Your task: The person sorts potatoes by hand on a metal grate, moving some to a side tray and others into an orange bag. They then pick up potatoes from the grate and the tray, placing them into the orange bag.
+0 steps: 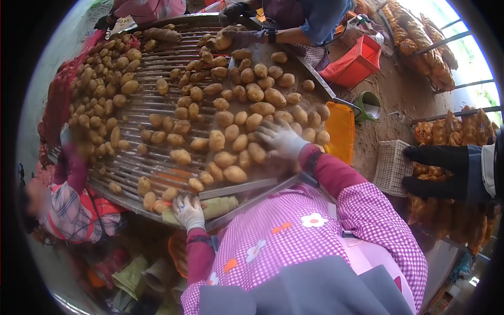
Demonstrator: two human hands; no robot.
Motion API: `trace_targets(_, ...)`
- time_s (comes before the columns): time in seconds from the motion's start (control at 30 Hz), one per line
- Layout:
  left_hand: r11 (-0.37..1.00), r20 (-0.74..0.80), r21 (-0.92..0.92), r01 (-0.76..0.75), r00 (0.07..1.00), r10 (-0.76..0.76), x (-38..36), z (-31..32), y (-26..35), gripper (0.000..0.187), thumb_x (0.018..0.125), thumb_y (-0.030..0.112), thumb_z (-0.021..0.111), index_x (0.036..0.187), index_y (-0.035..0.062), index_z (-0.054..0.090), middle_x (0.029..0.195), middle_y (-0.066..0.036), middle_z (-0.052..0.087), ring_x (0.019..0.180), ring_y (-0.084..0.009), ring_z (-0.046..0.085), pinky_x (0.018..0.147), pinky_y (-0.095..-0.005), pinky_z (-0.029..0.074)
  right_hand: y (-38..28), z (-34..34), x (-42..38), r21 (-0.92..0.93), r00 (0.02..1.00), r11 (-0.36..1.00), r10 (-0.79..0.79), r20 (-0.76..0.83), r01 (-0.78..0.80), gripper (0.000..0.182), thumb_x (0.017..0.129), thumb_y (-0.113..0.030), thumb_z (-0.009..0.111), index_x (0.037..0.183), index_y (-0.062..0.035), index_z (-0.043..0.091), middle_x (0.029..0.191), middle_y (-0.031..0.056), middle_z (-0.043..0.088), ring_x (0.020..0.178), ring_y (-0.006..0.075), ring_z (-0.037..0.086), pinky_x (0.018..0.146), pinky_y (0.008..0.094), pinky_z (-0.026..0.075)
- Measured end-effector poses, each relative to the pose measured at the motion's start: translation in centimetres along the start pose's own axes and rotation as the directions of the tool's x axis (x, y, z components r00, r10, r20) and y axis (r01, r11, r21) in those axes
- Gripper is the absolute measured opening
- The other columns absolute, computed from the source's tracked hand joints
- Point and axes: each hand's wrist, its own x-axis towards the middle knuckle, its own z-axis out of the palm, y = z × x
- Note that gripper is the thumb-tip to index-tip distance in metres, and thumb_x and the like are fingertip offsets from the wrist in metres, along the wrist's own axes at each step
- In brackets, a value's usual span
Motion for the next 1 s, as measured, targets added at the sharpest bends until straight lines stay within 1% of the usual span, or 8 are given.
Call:
trace_targets(0.07, 1.000, 0.010, 0.006, 0.011, 1.000, -0.012, 0.0, 0.6, -0.4, 0.045, 0.096, 0.045, 0.066, 0.129, 0.0134, 0.069, 0.155, -0.010, 0.052, 0.150, -0.0348, 0.035, 0.123, -0.0550, 0.027, 2.6, 0.4, -0.2, 0.061, 0.967, 0.985, 0.170, -0.189, -0.162, 0.080, 0.092, -0.040, 0.073, 0.159, -0.0113, 0.040, 0.165, 0.0132, 0.039, 0.157, 0.0305, 0.030, 0.126, 0.0537, 0.024)
trace_targets(0.2, 0.999, -0.003, 0.046, 0.025, 1.000, -0.025, -0.3, 0.8, -0.5, 0.044, 0.097, 0.045, 0.065, 0.129, 0.0138, 0.069, 0.154, -0.010, 0.052, 0.150, -0.0343, 0.035, 0.122, -0.0553, 0.028, 7.7, -0.4, -4.5, 0.241, 0.658, 0.853, 0.513, -0.552, -0.463, 0.071, 0.098, -0.035, 0.065, 0.156, -0.0019, 0.041, 0.158, 0.0195, 0.046, 0.151, 0.0362, 0.039, 0.124, 0.0507, 0.027)
trace_targets(0.3, 0.998, -0.020, 0.053, 0.031, 0.999, -0.030, -0.1, 1.4, -0.2, 0.044, 0.098, 0.045, 0.064, 0.127, 0.0122, 0.069, 0.153, -0.010, 0.052, 0.149, -0.0343, 0.036, 0.120, -0.0558, 0.029, 5.8, -0.7, -8.4, 0.113, 0.806, 0.883, 0.464, -0.368, -0.457, 0.083, 0.090, -0.042, 0.072, 0.157, -0.0037, 0.041, 0.163, 0.0182, 0.040, 0.155, 0.0354, 0.033, 0.125, 0.0516, 0.026)
trace_targets(0.4, 0.995, -0.022, 0.081, 0.050, 0.999, -0.048, 0.0, 1.5, 0.0, 0.044, 0.097, 0.045, 0.065, 0.125, 0.0105, 0.068, 0.152, -0.010, 0.052, 0.149, -0.0346, 0.036, 0.119, -0.0563, 0.031, 3.1, 1.6, -9.6, 0.093, 0.988, 0.986, 0.143, -0.055, -0.138, 0.095, 0.082, -0.045, 0.079, 0.160, -0.0113, 0.039, 0.166, 0.0143, 0.036, 0.158, 0.0341, 0.027, 0.128, 0.0576, 0.016)
trace_targets(0.6, 0.992, -0.065, 0.118, 0.035, 0.997, -0.027, 0.0, 2.7, -0.7, 0.045, 0.097, 0.045, 0.065, 0.124, 0.0095, 0.068, 0.153, -0.012, 0.050, 0.149, -0.0355, 0.035, 0.118, -0.0568, 0.032, 10.6, 0.0, -4.6, -0.123, 0.923, 0.919, 0.357, -0.144, -0.375, 0.093, 0.086, -0.048, 0.076, 0.162, -0.0125, 0.035, 0.169, 0.0119, 0.033, 0.159, 0.0292, 0.024, 0.128, 0.0581, 0.014)
trace_targets(0.77, 0.994, -0.005, 0.089, 0.059, 0.998, -0.059, -0.1, 2.2, -0.5, 0.047, 0.096, 0.045, 0.066, 0.128, 0.0099, 0.065, 0.156, -0.012, 0.047, 0.150, -0.0356, 0.033, 0.120, -0.0570, 0.030, 17.2, -2.8, 2.6, -0.105, 0.914, 0.929, 0.320, -0.248, -0.354, 0.080, 0.097, -0.049, 0.064, 0.161, -0.0092, 0.037, 0.168, 0.0144, 0.035, 0.158, 0.0310, 0.028, 0.128, 0.0490, 0.020)
trace_targets(0.9, 0.992, 0.037, 0.086, 0.095, 0.994, -0.099, 0.2, 2.0, -0.5, 0.050, 0.096, 0.045, 0.066, 0.132, 0.0114, 0.062, 0.157, -0.012, 0.046, 0.151, -0.0356, 0.031, 0.121, -0.0571, 0.028, 15.7, -5.2, 9.8, 0.174, 0.803, 0.846, 0.533, -0.266, -0.504, 0.082, 0.098, -0.056, 0.059, 0.160, -0.0071, 0.039, 0.168, 0.0168, 0.034, 0.158, 0.0326, 0.026, 0.127, 0.0506, 0.021)
trace_targets(1.0, 0.994, 0.038, 0.063, 0.085, 0.995, -0.088, 0.2, 1.8, -0.6, 0.048, 0.096, 0.045, 0.066, 0.132, 0.0134, 0.062, 0.157, -0.012, 0.046, 0.151, -0.0362, 0.031, 0.120, -0.0576, 0.028, 10.8, -2.3, 12.3, 0.024, 0.816, 0.841, 0.530, -0.231, -0.540, 0.092, 0.093, -0.063, 0.063, 0.162, -0.0077, 0.036, 0.170, 0.0157, 0.031, 0.159, 0.0378, 0.021, 0.127, 0.0537, 0.020)
